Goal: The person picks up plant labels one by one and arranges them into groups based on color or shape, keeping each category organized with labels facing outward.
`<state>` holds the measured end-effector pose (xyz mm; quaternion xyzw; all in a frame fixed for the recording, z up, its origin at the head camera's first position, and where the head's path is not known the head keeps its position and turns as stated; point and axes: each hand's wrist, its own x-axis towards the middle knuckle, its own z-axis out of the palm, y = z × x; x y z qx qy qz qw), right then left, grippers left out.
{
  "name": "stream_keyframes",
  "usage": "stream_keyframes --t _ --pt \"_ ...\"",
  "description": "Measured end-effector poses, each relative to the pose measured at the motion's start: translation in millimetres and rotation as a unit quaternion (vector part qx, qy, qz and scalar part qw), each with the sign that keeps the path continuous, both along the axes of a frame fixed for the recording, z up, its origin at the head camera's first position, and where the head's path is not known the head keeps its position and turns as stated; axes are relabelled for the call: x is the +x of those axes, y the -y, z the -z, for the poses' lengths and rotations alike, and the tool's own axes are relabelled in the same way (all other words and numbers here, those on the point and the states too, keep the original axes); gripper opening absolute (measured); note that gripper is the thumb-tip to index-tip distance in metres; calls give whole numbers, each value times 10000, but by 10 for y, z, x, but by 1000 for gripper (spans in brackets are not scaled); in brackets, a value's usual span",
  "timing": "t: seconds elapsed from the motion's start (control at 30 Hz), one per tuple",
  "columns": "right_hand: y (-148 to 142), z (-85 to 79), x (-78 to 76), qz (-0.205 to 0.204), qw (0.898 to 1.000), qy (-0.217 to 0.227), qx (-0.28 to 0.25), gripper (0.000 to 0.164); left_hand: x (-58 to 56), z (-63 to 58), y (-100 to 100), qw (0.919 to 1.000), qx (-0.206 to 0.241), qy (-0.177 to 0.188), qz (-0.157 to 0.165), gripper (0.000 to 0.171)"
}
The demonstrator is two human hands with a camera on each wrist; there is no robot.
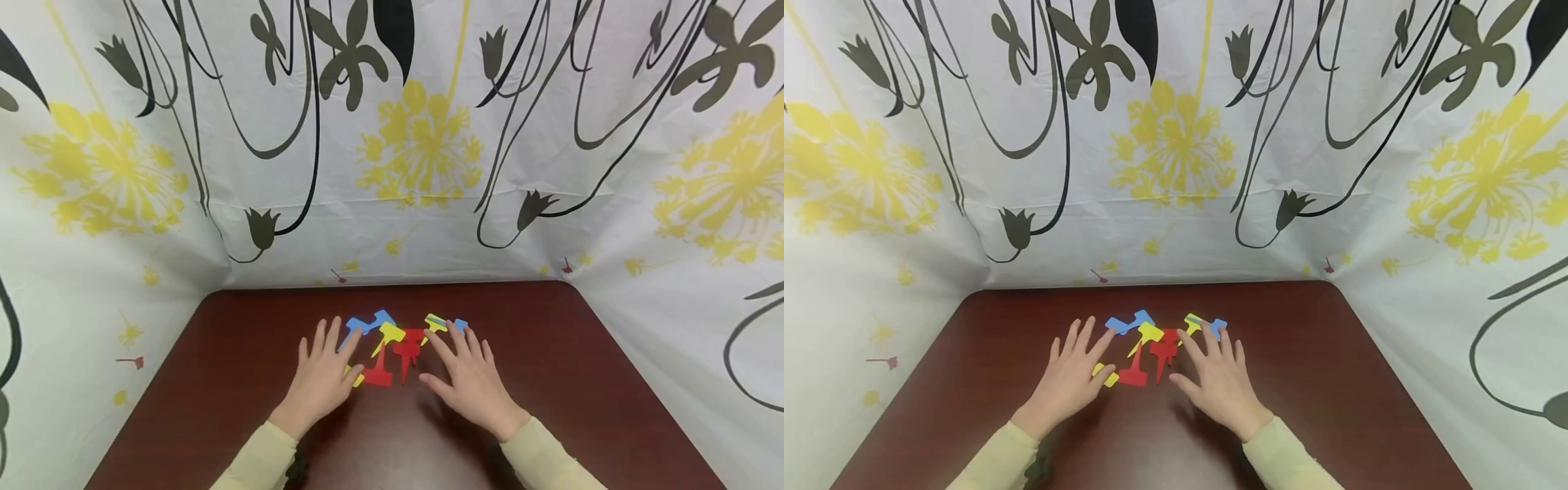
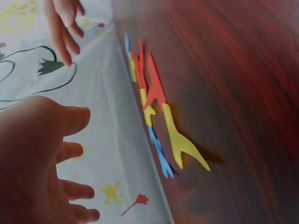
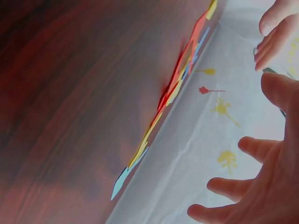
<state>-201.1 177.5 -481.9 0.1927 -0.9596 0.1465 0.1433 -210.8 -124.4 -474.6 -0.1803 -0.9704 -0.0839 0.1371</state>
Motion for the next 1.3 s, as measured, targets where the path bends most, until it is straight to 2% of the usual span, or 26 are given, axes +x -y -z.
stream_keyframes --t 0.13,0.3,0.43,0.57,0.73,0.93,1.17,1.3 --pt "-25 -2 -21 -74 9999 -26 117 76 -132 6 22 9995 -26 218 230 71" --pt "-38 24 -11 -208 9993 -61 313 73 -327 27 44 9970 -293 209 692 63" --pt "-60 54 17 -384 9982 -3 451 71 -486 48 29 9911 -691 120 1129 61" --pt "-111 88 41 -490 9966 17 662 71 -625 59 4 9818 -988 6 1619 56" --pt "-203 91 31 -558 9944 -122 888 70 -790 77 -36 9662 -1391 -195 2163 49" --pt "-327 88 47 -551 9913 -148 1188 69 -978 140 -112 9460 -1752 -439 2693 51" --pt "-429 160 113 -564 9891 -184 1351 67 -1149 155 -247 9097 -2551 -979 3126 38" --pt "-447 177 137 -633 9883 -278 1363 67 -1198 129 -280 8945 -2726 -1155 3349 32"
